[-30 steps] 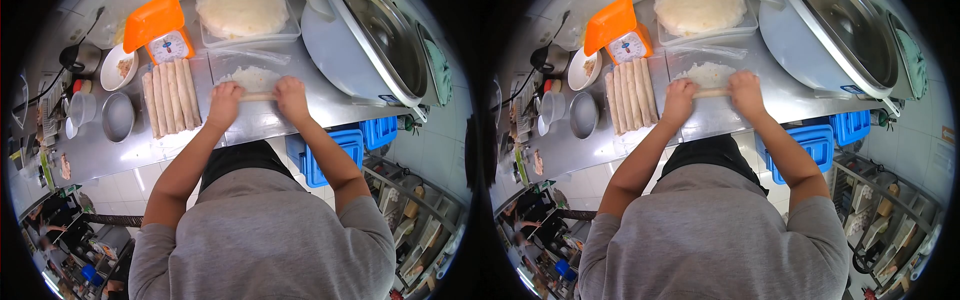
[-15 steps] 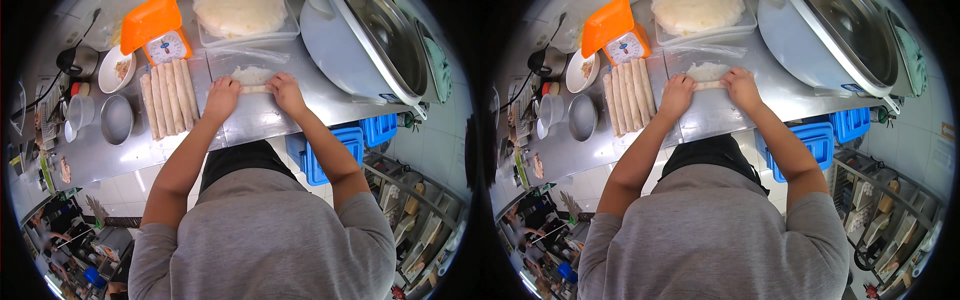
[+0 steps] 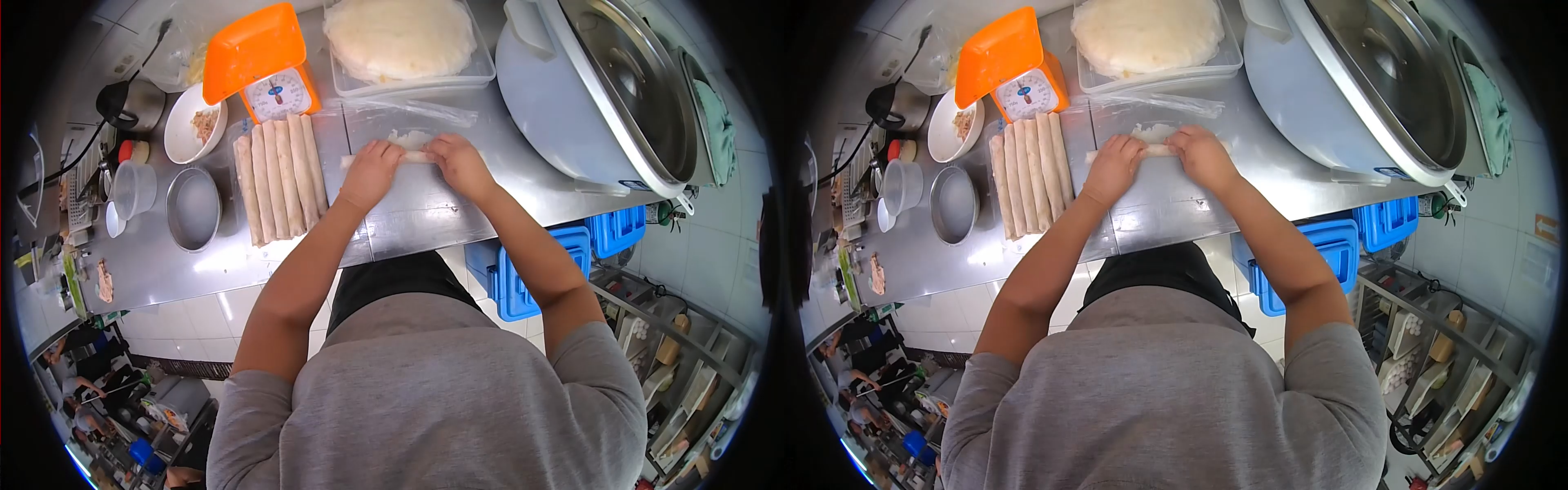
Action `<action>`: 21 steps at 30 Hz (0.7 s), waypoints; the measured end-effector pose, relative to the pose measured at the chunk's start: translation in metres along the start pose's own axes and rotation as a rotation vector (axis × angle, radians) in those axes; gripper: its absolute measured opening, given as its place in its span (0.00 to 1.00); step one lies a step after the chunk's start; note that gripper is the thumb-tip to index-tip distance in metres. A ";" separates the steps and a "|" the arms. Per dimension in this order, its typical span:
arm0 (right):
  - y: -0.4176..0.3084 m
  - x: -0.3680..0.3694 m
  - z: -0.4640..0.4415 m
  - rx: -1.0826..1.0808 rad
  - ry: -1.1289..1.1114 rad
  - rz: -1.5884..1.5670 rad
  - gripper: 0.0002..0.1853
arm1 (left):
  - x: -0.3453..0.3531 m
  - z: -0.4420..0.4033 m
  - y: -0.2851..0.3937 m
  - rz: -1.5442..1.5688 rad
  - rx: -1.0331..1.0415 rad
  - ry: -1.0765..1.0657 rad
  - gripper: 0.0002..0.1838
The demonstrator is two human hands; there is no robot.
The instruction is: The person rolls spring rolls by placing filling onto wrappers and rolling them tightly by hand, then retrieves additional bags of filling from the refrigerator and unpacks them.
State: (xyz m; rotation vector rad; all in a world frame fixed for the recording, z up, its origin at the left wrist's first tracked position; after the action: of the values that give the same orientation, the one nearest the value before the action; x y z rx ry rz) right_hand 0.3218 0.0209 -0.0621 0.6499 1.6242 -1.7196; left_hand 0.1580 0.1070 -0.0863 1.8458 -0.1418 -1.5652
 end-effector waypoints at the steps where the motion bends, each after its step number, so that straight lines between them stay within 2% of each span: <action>1: -0.004 -0.003 -0.001 0.011 0.044 0.086 0.11 | -0.005 -0.001 0.003 -0.054 -0.017 0.035 0.10; 3: -0.013 -0.005 -0.003 0.032 0.134 0.258 0.12 | -0.012 -0.003 0.010 -0.164 -0.051 0.107 0.10; 6: -0.018 0.001 0.006 -0.138 0.206 0.349 0.11 | -0.005 0.002 0.017 -0.147 0.075 0.244 0.10; 9: -0.010 0.008 0.007 -0.209 0.220 0.265 0.11 | 0.001 0.003 0.011 -0.118 0.082 0.214 0.09; 12: 0.004 0.002 -0.006 -0.175 0.132 0.197 0.11 | -0.004 -0.008 0.002 -0.075 0.063 0.138 0.10; 15: 0.011 -0.006 -0.018 0.041 -0.003 0.130 0.08 | -0.016 -0.021 -0.005 -0.152 -0.122 -0.051 0.12; 18: -0.007 -0.013 -0.019 0.078 0.215 0.252 0.11 | -0.018 -0.020 -0.001 -0.211 -0.194 0.151 0.17; 21: -0.012 0.002 -0.004 -0.115 0.243 0.298 0.18 | -0.002 -0.002 0.024 -0.361 -0.045 0.017 0.24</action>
State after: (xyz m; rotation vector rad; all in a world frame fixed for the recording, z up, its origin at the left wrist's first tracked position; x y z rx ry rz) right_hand 0.3110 0.0245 -0.0566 1.0204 1.6753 -1.3638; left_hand 0.1677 0.0913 -0.0708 1.9248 0.2469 -1.7747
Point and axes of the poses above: each hand's wrist, its own z-axis away from the middle knuckle, its own x-axis out of the palm, y = z × x, the point moved 3 cm from there along -z, towards the middle knuckle, and after that the axes turned 13 degrees about -y, right-handed, at the moved point
